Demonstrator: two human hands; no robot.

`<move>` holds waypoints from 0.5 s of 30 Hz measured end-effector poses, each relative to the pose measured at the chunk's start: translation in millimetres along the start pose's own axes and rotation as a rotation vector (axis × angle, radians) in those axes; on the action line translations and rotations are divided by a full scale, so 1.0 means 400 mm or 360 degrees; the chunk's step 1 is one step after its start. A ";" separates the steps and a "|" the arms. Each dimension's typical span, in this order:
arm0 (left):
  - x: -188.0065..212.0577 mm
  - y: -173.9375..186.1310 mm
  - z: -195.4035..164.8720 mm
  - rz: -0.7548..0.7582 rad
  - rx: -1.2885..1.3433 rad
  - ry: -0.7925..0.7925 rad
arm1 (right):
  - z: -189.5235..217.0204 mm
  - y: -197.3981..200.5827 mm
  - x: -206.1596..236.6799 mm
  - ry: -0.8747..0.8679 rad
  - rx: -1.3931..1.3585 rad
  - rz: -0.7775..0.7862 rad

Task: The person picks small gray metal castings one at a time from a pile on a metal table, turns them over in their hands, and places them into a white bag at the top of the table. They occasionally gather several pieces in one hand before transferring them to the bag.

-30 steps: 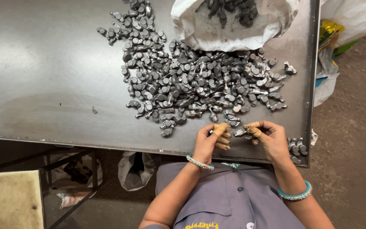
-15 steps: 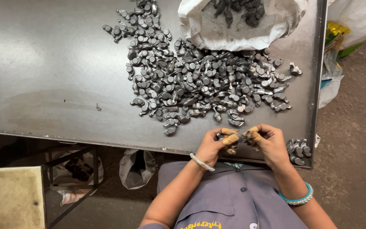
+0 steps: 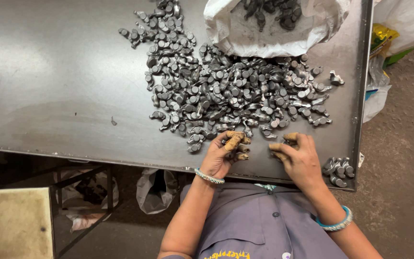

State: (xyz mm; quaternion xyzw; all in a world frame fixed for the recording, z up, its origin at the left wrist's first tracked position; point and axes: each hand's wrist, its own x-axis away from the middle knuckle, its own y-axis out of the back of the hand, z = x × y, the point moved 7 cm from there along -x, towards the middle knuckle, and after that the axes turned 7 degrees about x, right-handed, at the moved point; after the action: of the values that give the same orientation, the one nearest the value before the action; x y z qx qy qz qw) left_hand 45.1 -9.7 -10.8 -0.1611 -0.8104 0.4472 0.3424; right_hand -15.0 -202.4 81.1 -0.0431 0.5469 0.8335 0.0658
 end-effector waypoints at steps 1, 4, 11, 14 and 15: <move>-0.002 -0.003 -0.010 -0.0042 -0.0155 -0.0057 | -0.013 0.008 0.003 -0.0024 -0.0040 0.0004; -0.006 -0.023 -0.041 -0.0145 -0.0718 -0.0223 | -0.060 0.033 0.020 -0.0222 -0.0310 0.0078; 0.003 -0.108 -0.115 -0.0398 -0.2178 -0.0691 | -0.039 0.000 0.030 0.0137 -0.0002 0.0110; 0.006 -0.121 -0.114 -0.0320 -0.2277 -0.0800 | -0.101 -0.036 0.040 -0.0159 -0.0523 0.0108; 0.008 -0.122 -0.112 -0.0301 -0.2294 -0.0840 | -0.129 -0.061 0.048 -0.0357 -0.0999 0.0129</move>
State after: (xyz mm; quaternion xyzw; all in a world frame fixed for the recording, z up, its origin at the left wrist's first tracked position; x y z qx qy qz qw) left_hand 76.4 -7.3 47.5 -0.1625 -0.9664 -0.1984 -0.0148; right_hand -30.1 -239.0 35.6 0.0526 0.2540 0.9628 0.0760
